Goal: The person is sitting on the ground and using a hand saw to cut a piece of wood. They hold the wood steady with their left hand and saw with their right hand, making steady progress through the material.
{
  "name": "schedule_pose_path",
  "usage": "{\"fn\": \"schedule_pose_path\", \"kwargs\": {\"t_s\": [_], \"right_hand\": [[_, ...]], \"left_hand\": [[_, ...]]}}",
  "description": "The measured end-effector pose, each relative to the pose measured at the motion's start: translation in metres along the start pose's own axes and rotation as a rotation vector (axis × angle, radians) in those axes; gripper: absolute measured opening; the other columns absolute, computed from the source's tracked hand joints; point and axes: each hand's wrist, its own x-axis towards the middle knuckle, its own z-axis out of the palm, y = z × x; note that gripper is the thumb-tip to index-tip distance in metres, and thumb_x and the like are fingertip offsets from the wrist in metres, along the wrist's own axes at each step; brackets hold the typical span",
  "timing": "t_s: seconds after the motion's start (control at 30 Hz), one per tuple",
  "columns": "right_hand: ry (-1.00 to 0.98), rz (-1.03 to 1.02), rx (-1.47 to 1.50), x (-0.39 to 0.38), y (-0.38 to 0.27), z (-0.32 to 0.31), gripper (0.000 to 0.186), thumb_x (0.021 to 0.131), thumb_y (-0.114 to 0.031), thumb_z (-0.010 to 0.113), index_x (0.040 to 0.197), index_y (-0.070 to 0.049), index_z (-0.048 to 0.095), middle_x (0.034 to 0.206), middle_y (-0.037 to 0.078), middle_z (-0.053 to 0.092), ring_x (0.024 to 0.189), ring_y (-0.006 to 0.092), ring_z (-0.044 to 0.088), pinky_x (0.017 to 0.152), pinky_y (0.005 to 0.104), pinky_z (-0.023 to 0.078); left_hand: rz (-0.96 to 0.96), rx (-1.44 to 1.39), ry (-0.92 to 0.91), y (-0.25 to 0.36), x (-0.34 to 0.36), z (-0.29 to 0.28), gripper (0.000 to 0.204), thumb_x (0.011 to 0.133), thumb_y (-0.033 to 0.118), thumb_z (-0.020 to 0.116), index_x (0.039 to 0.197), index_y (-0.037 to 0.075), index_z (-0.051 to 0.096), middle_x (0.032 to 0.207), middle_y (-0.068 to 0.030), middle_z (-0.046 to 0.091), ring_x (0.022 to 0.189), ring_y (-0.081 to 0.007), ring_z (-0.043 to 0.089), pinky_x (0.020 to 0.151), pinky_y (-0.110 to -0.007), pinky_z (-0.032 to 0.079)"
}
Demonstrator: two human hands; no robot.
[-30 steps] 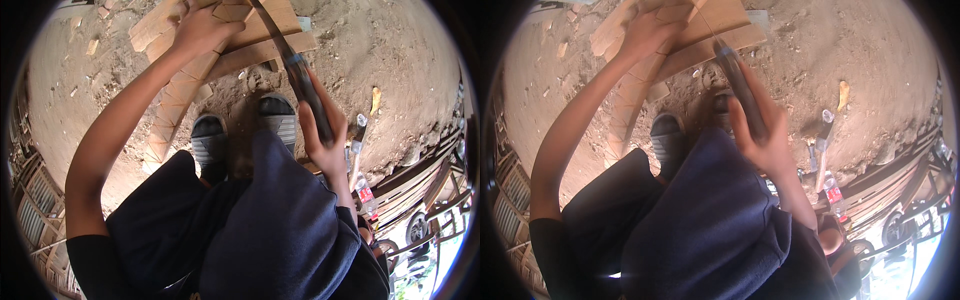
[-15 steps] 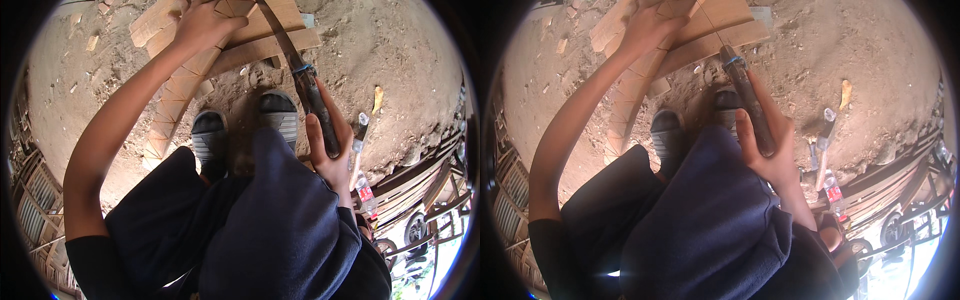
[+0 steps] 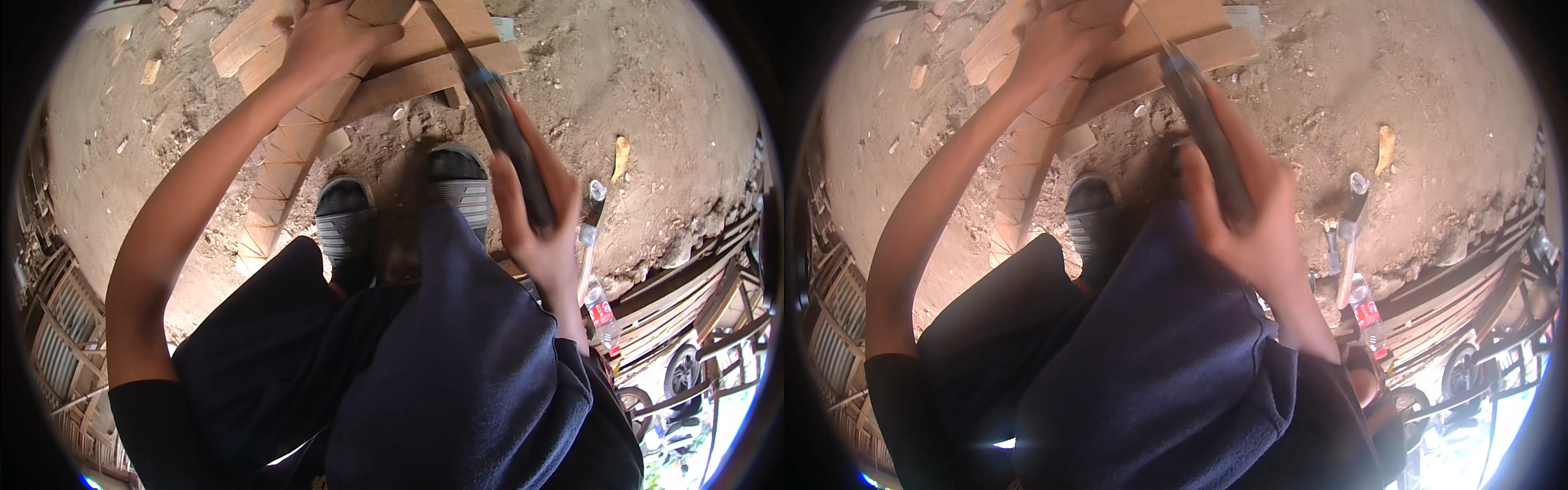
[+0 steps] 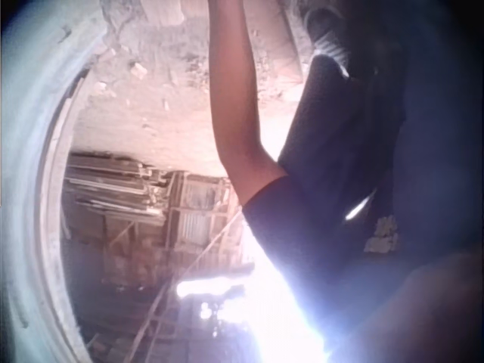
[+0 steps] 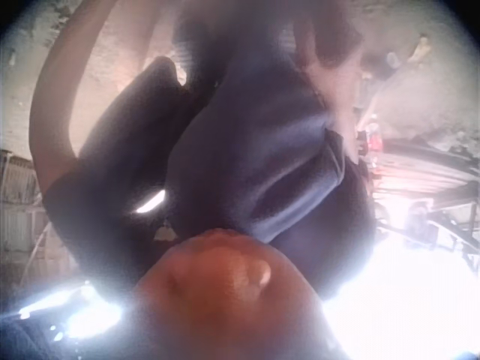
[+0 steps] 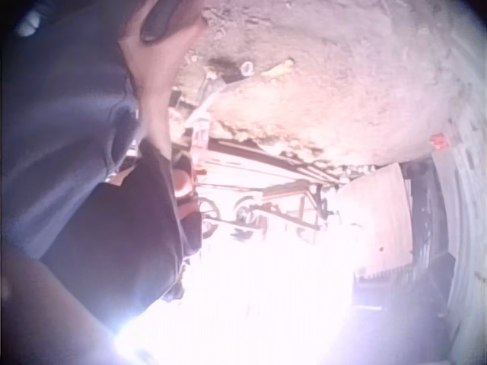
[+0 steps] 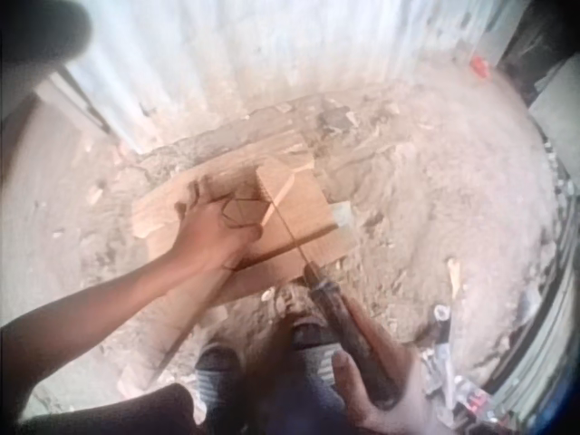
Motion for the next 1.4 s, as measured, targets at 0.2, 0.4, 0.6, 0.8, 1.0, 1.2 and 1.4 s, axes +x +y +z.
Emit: {"fn": "schedule_pose_path", "kwargs": {"t_s": [0.2, 0.4, 0.6, 0.8, 1.0, 1.2, 1.4], "right_hand": [[-0.021, 0.085, -0.031, 0.035, -0.004, 0.009, 0.046, 0.098, -0.015, 0.057, 0.138, 0.007, 0.051, 0.115, 0.018, 0.068, 0.107, 0.0190, 0.065, 0.093, 0.0292, 0.049], [0.061, -0.028, -0.023, -0.015, 0.010, -0.010, 0.047, 0.097, -0.017, 0.061, 0.139, 0.003, 0.053, 0.090, 0.007, 0.067, 0.080, 0.0091, 0.061, 0.069, 0.0244, 0.048], [-0.001, -0.084, -0.078, 0.052, 0.000, 0.010, 0.048, 0.094, -0.010, 0.060, 0.139, 0.005, 0.052, 0.079, 0.008, 0.068, 0.071, 0.0097, 0.066, 0.063, 0.0255, 0.050], [0.067, 0.044, 0.036, -0.045, 0.001, -0.015, 0.053, 0.091, -0.011, 0.064, 0.139, 0.005, 0.050, 0.074, 0.011, 0.069, 0.062, 0.0114, 0.065, 0.060, 0.0268, 0.050], [0.085, -0.172, -0.185, 0.040, 0.014, 0.013, 0.054, 0.090, -0.011, 0.062, 0.141, 0.003, 0.049, 0.073, 0.017, 0.068, 0.059, 0.0152, 0.065, 0.061, 0.0301, 0.051], [0.010, 0.017, 0.054, -0.051, 0.010, -0.029, 0.059, 0.087, -0.014, 0.062, 0.141, 0.003, 0.045, 0.072, 0.026, 0.064, 0.066, 0.0420, 0.066, 0.064, 0.0456, 0.055], [0.027, -0.082, -0.084, 0.021, 0.019, -0.004, 0.060, 0.087, -0.014, 0.062, 0.144, -0.001, 0.045, 0.073, 0.024, 0.065, 0.066, 0.0421, 0.066, 0.065, 0.0449, 0.055]], "left_hand": [[0.040, -0.047, 0.122, -0.022, 0.002, 0.013, 0.070, 0.073, 0.048, 0.074, 0.136, 0.020, 0.060, 0.155, -0.0317, 0.028, 0.145, -0.0569, 0.012, 0.114, -0.070, 0.012], [0.232, 0.110, 0.068, 0.003, 0.002, -0.001, 0.057, 0.079, 0.041, 0.070, 0.132, 0.020, 0.061, 0.143, -0.0296, 0.043, 0.135, -0.0544, 0.028, 0.108, -0.063, 0.025], [0.282, 0.075, 0.072, -0.050, 0.019, 0.032, 0.065, 0.080, 0.056, 0.067, 0.135, 0.021, 0.061, 0.149, -0.0343, 0.033, 0.141, -0.0529, 0.020, 0.112, -0.062, 0.022], [0.107, 0.027, 0.007, -0.019, 0.008, 0.011, 0.075, 0.078, 0.060, 0.067, 0.138, 0.018, 0.058, 0.153, -0.0382, 0.024, 0.145, -0.0554, 0.011, 0.114, -0.068, 0.011], [0.159, 0.049, -0.026, -0.053, 0.021, 0.028, 0.078, 0.078, 0.061, 0.067, 0.138, 0.012, 0.058, 0.154, -0.0378, 0.023, 0.146, -0.0543, 0.009, 0.114, -0.068, 0.009], [0.102, -0.032, 0.026, -0.010, 0.003, 0.002, 0.072, 0.079, 0.060, 0.067, 0.135, 0.015, 0.061, 0.153, -0.0381, 0.024, 0.143, -0.0545, 0.018, 0.112, -0.069, 0.012], [0.106, -0.044, 0.015, -0.028, 0.015, 0.019, 0.074, 0.078, 0.060, 0.067, 0.136, 0.015, 0.060, 0.153, -0.0379, 0.024, 0.143, -0.0551, 0.016, 0.111, -0.071, 0.011]]}}
